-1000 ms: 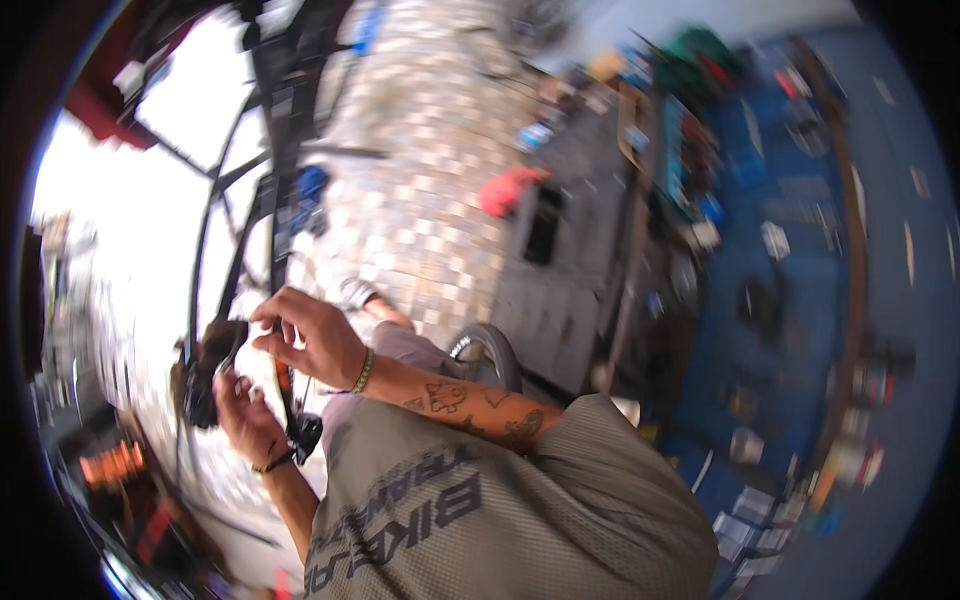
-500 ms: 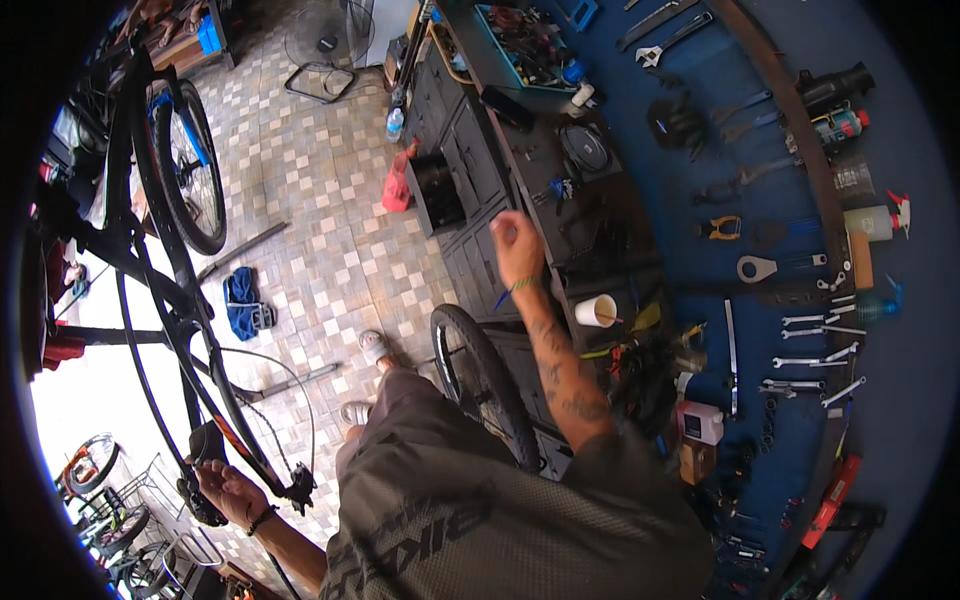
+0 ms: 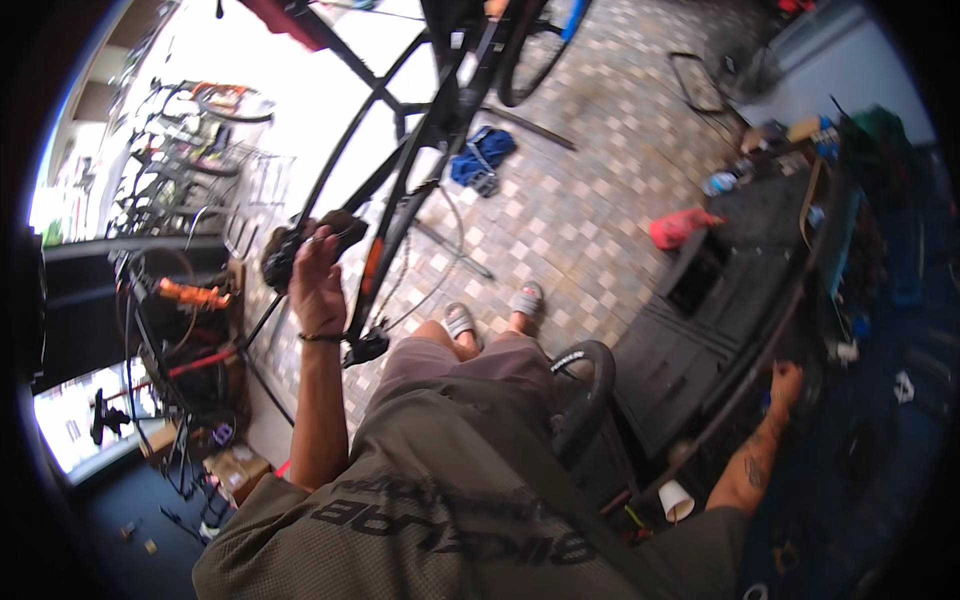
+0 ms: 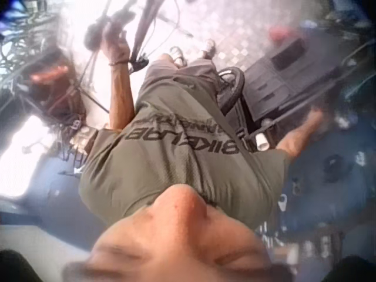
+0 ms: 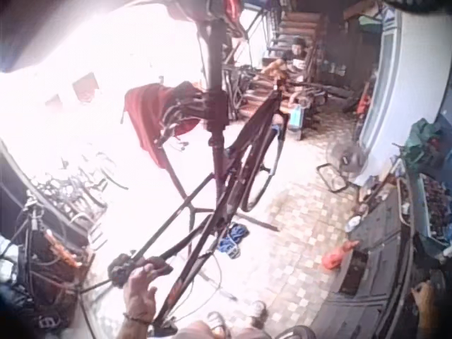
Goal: The person works on a bicycle mounted on a repair stand, adjusting the rear derailleur and cable tension. They wipe the derailleur with a red cloth, then handle a small metal part and a cable, routing the cable through the derailleur and tightening it.
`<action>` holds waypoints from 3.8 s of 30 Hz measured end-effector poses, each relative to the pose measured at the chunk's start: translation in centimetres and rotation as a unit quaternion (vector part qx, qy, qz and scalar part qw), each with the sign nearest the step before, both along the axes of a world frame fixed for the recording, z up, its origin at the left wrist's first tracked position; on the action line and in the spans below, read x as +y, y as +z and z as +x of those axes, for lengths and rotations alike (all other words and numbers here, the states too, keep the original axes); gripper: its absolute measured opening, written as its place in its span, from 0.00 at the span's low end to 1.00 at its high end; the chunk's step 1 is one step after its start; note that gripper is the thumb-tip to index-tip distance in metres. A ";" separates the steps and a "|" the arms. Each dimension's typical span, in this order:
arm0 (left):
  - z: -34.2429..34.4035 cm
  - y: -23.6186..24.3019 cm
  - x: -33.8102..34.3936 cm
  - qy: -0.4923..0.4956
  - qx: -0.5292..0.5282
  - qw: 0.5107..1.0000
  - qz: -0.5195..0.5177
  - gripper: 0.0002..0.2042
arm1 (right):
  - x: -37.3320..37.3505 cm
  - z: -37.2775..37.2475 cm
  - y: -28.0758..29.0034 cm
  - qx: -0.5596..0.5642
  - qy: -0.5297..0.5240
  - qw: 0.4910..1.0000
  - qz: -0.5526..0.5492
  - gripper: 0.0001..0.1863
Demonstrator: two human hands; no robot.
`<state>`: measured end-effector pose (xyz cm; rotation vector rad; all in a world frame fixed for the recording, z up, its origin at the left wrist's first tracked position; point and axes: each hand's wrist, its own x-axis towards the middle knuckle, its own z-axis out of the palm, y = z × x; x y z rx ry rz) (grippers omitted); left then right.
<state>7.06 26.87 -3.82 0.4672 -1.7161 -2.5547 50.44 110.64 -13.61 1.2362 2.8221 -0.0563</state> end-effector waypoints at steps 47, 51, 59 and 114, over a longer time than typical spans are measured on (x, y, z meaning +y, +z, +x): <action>1.2 0.3 1.2 -0.043 0.084 0.995 -0.013 0.09 | -64.7 -48.1 13.4 0.290 0.627 0.628 -0.359 0.12; 1.4 1.2 1.6 -0.022 0.064 0.998 -0.007 0.09 | -64.8 -48.3 13.2 0.301 0.628 0.612 -0.375 0.12; 1.7 2.4 1.0 -0.014 0.005 1.000 -0.018 0.13 | -65.8 -48.7 12.6 0.341 0.627 0.590 -0.377 0.11; -38.6 19.9 -26.8 -0.285 0.193 0.920 0.185 0.22 | -73.1 -45.5 14.0 0.442 0.167 0.819 -0.325 0.15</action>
